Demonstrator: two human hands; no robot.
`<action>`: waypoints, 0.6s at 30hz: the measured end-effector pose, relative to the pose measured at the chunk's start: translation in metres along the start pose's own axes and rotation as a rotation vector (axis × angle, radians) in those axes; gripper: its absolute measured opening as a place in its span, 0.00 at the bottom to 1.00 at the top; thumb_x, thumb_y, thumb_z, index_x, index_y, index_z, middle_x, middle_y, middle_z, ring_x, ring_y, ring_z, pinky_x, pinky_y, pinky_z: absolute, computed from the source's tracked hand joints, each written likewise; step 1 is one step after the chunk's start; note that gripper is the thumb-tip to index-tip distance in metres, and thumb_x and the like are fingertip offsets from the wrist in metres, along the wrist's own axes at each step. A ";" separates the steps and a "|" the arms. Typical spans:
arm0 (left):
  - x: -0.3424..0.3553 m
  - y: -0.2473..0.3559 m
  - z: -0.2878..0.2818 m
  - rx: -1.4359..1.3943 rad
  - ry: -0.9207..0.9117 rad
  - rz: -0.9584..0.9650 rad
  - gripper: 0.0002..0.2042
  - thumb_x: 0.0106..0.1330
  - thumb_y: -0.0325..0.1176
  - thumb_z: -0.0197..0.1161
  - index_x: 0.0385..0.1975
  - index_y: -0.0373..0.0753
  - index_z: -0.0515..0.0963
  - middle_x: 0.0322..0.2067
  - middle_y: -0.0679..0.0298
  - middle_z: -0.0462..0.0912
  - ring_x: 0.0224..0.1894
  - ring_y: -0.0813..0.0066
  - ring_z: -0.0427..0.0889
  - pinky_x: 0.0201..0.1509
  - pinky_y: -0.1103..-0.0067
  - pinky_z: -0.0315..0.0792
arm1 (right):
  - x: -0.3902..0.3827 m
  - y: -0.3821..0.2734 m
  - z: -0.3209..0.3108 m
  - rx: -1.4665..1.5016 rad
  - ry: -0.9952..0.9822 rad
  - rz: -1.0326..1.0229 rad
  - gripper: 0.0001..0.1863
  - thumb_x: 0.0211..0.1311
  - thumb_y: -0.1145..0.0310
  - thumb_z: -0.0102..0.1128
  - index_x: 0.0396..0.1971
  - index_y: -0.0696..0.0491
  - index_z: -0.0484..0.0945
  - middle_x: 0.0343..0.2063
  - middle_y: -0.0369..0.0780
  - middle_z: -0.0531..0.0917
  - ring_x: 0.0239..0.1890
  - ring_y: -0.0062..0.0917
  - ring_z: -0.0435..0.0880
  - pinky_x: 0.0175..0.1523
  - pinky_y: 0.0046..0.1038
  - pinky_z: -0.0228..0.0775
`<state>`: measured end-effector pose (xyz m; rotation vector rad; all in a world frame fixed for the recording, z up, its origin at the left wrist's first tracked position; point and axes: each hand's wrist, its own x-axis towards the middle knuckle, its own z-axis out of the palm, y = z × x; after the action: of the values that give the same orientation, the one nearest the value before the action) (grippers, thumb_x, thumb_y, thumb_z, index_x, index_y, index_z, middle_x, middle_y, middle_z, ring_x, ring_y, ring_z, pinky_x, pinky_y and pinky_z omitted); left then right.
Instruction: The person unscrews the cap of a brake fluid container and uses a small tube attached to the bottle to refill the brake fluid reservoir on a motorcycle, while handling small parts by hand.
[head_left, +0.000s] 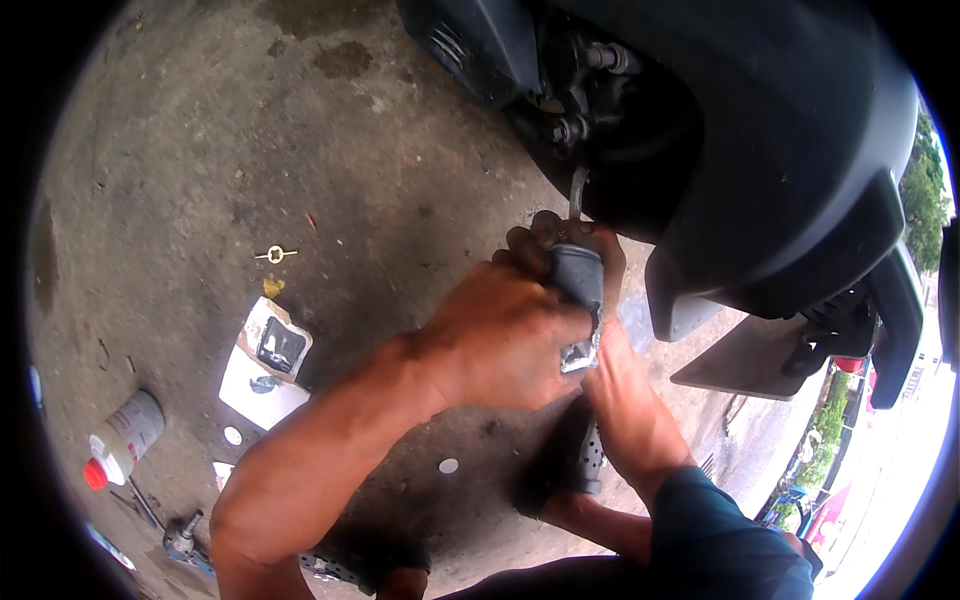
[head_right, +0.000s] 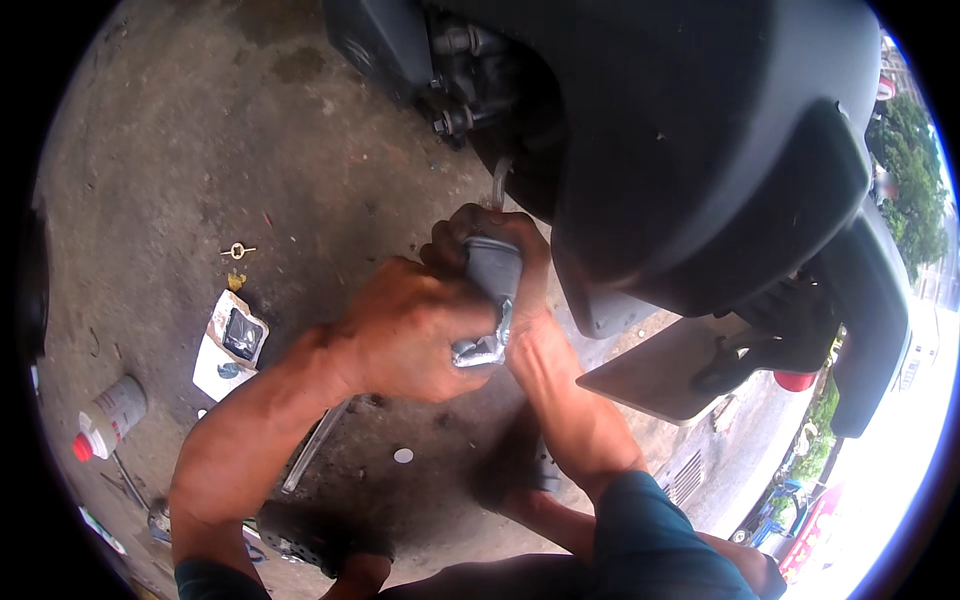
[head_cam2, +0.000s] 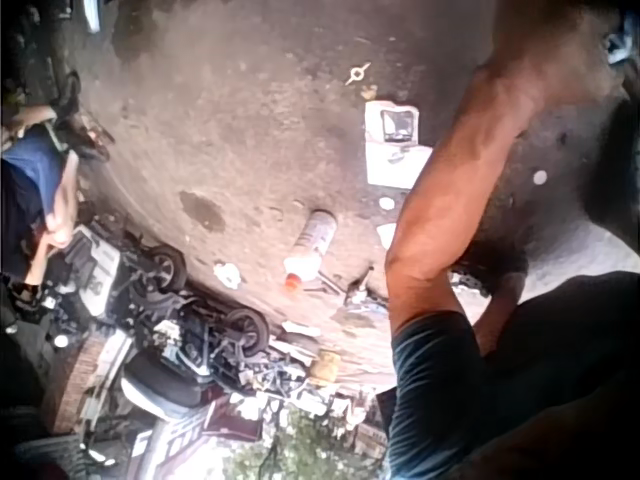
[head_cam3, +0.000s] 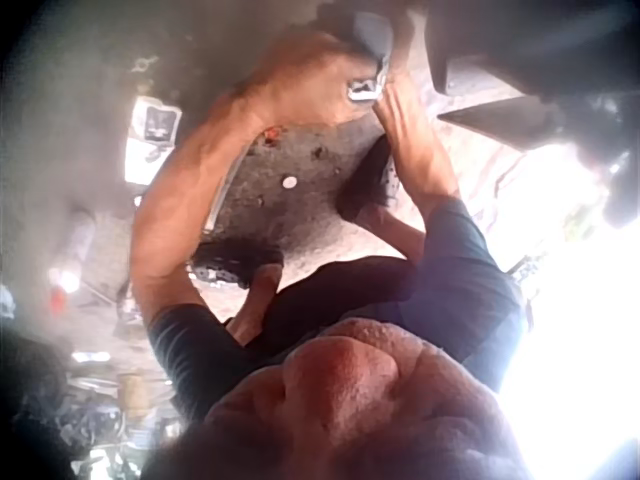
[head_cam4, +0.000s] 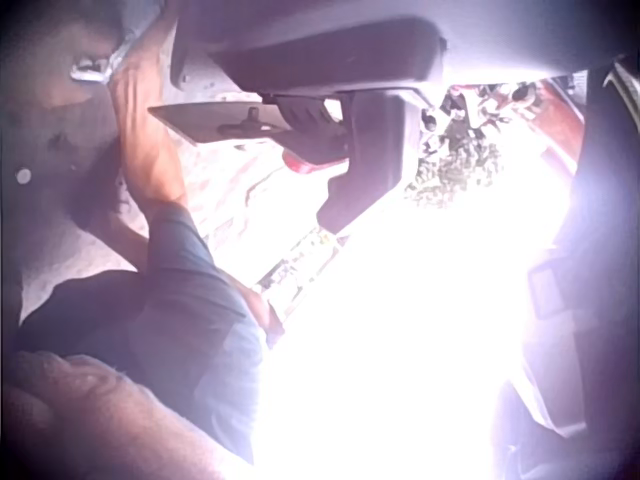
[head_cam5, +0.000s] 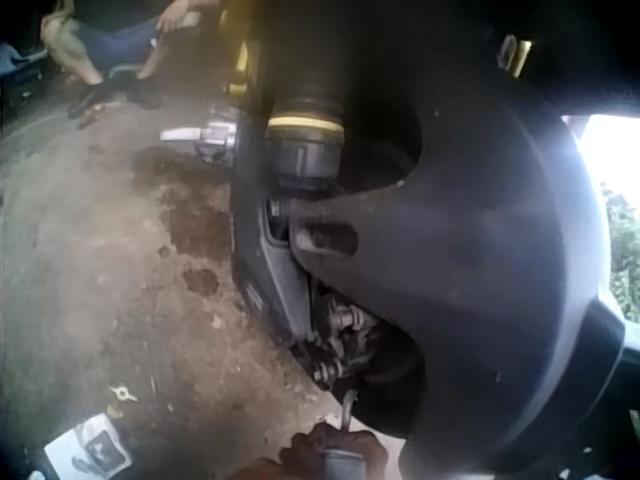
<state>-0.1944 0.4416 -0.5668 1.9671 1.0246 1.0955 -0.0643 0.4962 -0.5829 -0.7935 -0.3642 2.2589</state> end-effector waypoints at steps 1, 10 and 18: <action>-0.001 0.000 0.001 0.041 -0.004 -0.005 0.10 0.42 0.33 0.71 0.22 0.42 0.76 0.22 0.65 0.81 0.25 0.64 0.83 0.28 0.71 0.76 | 0.001 0.000 -0.002 0.001 -0.002 -0.002 0.15 0.59 0.54 0.46 0.23 0.51 0.69 0.17 0.39 0.67 0.23 0.25 0.64 0.30 0.27 0.59; -0.011 0.002 0.009 0.123 0.204 0.002 0.11 0.37 0.32 0.72 0.19 0.42 0.75 0.22 0.68 0.80 0.24 0.67 0.81 0.27 0.72 0.76 | 0.001 0.001 0.002 0.019 -0.055 -0.018 0.25 0.65 0.44 0.45 0.27 0.54 0.74 0.19 0.37 0.66 0.25 0.23 0.63 0.29 0.25 0.56; -0.009 -0.001 0.010 0.064 0.116 -0.028 0.10 0.38 0.32 0.71 0.19 0.42 0.75 0.21 0.66 0.80 0.23 0.66 0.82 0.27 0.71 0.76 | 0.001 0.002 -0.001 0.044 0.052 -0.007 0.19 0.61 0.50 0.48 0.24 0.52 0.71 0.17 0.41 0.72 0.22 0.26 0.68 0.28 0.27 0.62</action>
<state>-0.1890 0.4329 -0.5750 1.9519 1.1580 1.1866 -0.0658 0.4953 -0.5849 -0.8257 -0.2911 2.2275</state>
